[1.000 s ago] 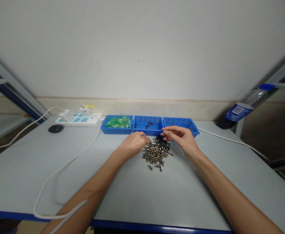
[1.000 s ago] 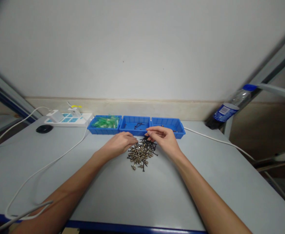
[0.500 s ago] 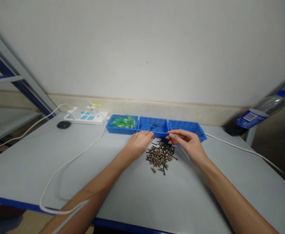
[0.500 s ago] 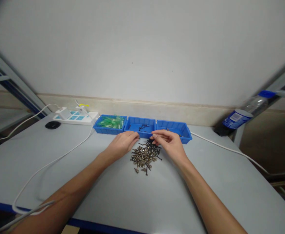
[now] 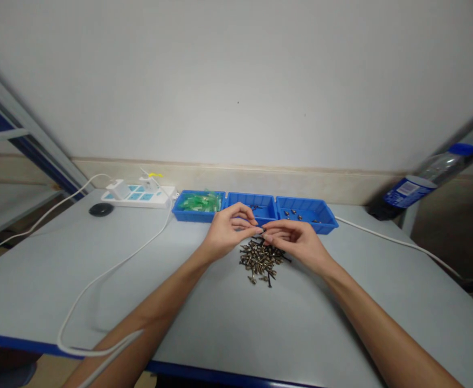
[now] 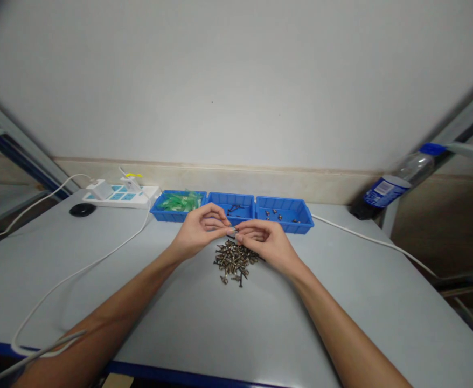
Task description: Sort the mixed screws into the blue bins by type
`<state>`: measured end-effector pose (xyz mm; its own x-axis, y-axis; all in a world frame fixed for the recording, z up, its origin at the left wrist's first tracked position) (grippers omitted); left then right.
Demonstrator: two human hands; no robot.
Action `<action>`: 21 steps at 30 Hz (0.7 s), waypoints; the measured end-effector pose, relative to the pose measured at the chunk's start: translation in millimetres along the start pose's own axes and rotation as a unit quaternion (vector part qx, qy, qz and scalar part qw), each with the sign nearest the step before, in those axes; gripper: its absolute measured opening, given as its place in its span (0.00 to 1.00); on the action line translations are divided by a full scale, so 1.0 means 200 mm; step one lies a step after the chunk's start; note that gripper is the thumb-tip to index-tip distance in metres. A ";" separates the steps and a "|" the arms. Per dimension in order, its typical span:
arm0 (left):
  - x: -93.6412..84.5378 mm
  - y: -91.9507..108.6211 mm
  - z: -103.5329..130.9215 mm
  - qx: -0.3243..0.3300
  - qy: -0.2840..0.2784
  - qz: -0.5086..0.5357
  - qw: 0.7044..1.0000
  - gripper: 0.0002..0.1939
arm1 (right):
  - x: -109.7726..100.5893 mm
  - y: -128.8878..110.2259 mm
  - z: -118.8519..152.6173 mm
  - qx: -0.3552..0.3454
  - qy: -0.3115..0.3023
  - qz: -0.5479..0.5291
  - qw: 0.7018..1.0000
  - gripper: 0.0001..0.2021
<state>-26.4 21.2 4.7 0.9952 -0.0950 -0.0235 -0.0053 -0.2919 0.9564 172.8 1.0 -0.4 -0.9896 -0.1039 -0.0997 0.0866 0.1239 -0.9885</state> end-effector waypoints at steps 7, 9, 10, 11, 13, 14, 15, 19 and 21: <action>-0.03 -0.02 -0.04 0.178 0.043 -0.139 0.973 0.08 | -0.02 0.00 -0.02 0.014 0.035 -0.030 0.999 0.16; -0.06 -0.04 -0.07 0.279 0.085 -0.275 0.916 0.03 | -0.03 0.00 -0.02 0.008 0.051 -0.023 0.998 0.14; -0.07 -0.05 -0.07 0.315 0.096 -0.323 0.887 0.03 | -0.04 0.00 -0.03 0.006 0.056 -0.022 0.998 0.14; -0.08 -0.06 -0.08 0.346 0.096 -0.358 0.862 0.04 | -0.04 -0.01 -0.03 0.003 0.061 -0.020 0.998 0.13; -0.10 -0.06 -0.07 0.388 0.068 -0.407 0.824 0.07 | -0.05 -0.01 -0.03 -0.002 0.064 -0.017 0.998 0.12; -0.10 -0.06 -0.06 0.400 0.037 -0.419 0.814 0.08 | -0.05 -0.01 -0.03 -0.006 0.064 -0.016 0.998 0.12; -0.10 -0.06 -0.05 0.405 -0.009 -0.426 0.809 0.09 | -0.05 -0.02 -0.03 -0.012 0.064 -0.015 0.998 0.12; -0.07 -0.07 -0.02 0.354 -0.223 -0.426 0.802 0.16 | -0.06 -0.01 -0.04 -0.026 0.064 -0.019 0.997 0.13; -0.06 -0.09 -0.03 0.303 -0.278 -0.429 0.804 0.20 | -0.06 0.00 -0.04 -0.026 0.067 -0.019 0.997 0.13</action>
<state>-38.2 32.3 -10.1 0.4618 0.0277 -0.8865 0.4457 -0.8714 0.2050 184.3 10.8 1.6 -0.9988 0.0232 -0.0436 0.0470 0.1737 -0.9837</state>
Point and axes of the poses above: each hand's wrist, its own z-axis away from the middle knuckle, its own x-axis out of the palm, y = z × x, the point moved 1 cm from there along -z, towards the middle knuckle, and after that the axes turned 10 degrees about y, right-handed, at the moved point
